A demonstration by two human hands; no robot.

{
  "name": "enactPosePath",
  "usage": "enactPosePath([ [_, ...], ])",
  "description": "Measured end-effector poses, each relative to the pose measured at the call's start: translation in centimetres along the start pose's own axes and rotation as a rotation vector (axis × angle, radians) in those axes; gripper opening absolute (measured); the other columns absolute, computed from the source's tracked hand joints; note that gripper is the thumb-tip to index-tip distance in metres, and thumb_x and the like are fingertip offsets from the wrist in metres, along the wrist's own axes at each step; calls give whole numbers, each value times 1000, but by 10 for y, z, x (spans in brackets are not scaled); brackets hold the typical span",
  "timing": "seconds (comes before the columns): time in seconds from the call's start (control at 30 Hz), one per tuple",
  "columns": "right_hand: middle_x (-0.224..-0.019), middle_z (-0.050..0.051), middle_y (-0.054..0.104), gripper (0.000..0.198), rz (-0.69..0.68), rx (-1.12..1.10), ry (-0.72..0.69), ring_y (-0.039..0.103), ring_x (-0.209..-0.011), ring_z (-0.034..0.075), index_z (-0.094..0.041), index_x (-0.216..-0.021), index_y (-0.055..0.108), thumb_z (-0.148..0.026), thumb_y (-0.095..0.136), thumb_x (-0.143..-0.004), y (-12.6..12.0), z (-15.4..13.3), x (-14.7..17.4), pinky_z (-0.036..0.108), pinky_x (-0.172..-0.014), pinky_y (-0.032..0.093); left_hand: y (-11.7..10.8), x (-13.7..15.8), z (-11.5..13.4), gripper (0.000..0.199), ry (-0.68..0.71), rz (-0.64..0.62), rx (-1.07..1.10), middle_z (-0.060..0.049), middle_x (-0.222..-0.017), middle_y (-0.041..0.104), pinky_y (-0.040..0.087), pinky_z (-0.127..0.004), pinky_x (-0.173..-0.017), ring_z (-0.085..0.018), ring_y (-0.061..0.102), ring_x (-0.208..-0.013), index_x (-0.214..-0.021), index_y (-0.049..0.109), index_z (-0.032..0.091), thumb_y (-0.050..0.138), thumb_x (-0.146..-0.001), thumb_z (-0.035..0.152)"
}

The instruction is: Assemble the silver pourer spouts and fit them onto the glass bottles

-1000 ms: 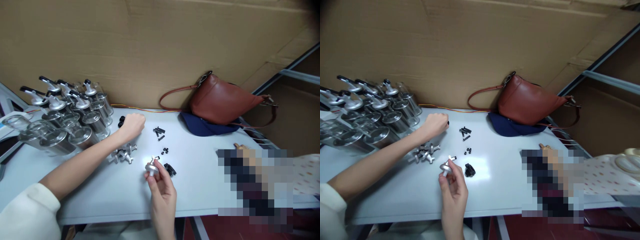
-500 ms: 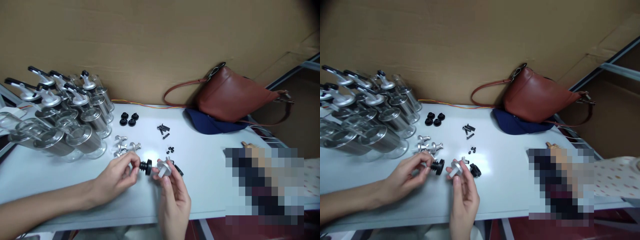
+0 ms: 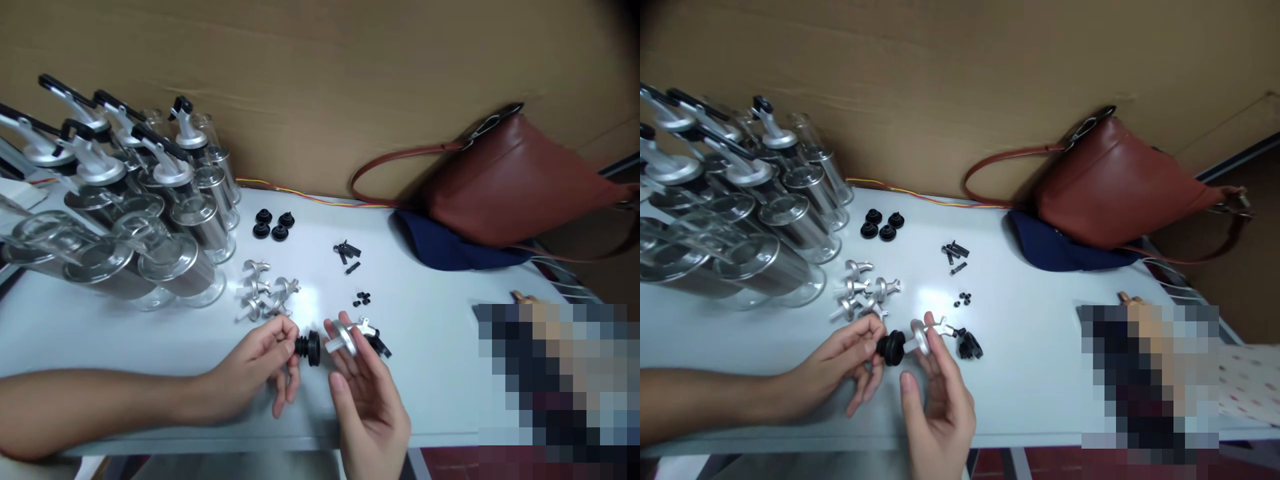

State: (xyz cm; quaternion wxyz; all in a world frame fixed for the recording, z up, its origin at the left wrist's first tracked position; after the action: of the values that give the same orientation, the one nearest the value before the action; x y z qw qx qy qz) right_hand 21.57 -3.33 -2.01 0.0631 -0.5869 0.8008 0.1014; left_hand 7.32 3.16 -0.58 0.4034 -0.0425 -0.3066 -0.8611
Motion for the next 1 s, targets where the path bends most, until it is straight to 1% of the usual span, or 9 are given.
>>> enactPosePath([
  [0.07, -143, 0, 53, 58, -29, -4, -9, 55, -126, 22, -35, -134, 54, -2, 56, -86, 0, 0, 0, 30, -101, 52, 0, 0, 0, 41, -9, 3, 26, 5, -54, 56, 37, -14, -37, -6, 49, -39, -78, 36, 21, 56, -87, 56],
  [0.2, -149, 1, 45, 60, -82, 3, 24, 49, -132, 24, -35, -137, 51, -3, 58, -86, 2, -2, 0, 32, -104, 49, 0, -1, 0, 35, 0, 2, 83, 5, -56, 57, 41, -14, -37, -7, 53, -44, -79, 37, 21, 56, -90, 48],
  [0.3, -148, 1, 47, 58, -85, 6, 49, 48, -132, 22, -35, -134, 52, -4, 59, -86, 2, -2, 1, 30, -104, 48, -1, -2, -1, 32, 8, 10, 120, 5, -56, 57, 43, -13, -38, -8, 55, -46, -79, 38, 21, 55, -91, 45],
  [0.43, -145, 2, 51, 53, -127, 18, 73, 47, -133, 19, -33, -129, 54, -5, 61, -86, 3, 0, 2, 26, -105, 46, -1, -2, -2, 34, 23, -18, 132, 6, -56, 55, 44, -13, -40, -8, 58, -47, -79, 38, 20, 56, -90, 47],
  [0.47, -143, 3, 53, 49, -116, 9, 88, 47, -132, 19, -32, -126, 55, -5, 62, -85, 4, 0, 2, 26, -105, 46, -1, -1, -1, 35, 30, -29, 126, 6, -57, 56, 44, -13, -41, -8, 58, -47, -79, 38, 20, 57, -90, 48],
  [0.57, -136, 4, 60, 37, -25, -55, 151, 51, -130, 19, -29, -114, 58, -7, 63, -85, 7, 0, 3, 28, -104, 48, 0, 1, 0, 36, 46, -67, 78, 4, -60, 59, 44, -14, -44, -7, 58, -48, -80, 39, 20, 57, -89, 50],
  [0.67, -130, 5, 64, 30, 38, -103, 203, 55, -127, 20, -27, -106, 58, -9, 65, -84, 10, -2, 4, 30, -103, 50, 1, 3, 1, 36, 40, -83, 20, 2, -61, 62, 44, -15, -48, -6, 56, -48, -82, 40, 19, 55, -90, 51],
  [0.83, -128, 6, 66, 29, 41, -82, 223, 60, -121, 23, -27, -103, 57, -10, 67, -81, 11, -6, 4, 32, -98, 55, 1, 4, 1, 37, 47, -82, -6, 2, -60, 62, 43, -18, -51, -7, 56, -50, -82, 40, 20, 55, -90, 52],
  [1.0, -121, 5, 70, 29, 32, -58, 238, 66, -113, 21, -27, -102, 56, -13, 70, -81, 6, -3, 1, 29, -93, 57, 2, 5, 1, 38, 45, -82, -40, 2, -60, 62, 43, -18, -53, -8, 55, -51, -84, 39, 20, 54, -90, 55],
])
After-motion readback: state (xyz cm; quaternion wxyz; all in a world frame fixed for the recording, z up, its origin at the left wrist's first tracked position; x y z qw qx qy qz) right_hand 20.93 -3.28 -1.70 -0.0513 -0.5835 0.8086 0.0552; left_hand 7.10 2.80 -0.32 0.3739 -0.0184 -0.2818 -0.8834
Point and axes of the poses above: each hand's wrist, its own x-axis away from the middle knuckle, its own y-axis out of the palm, z = x × y, the point moved 1 cm from there along -x, towards the middle knuckle
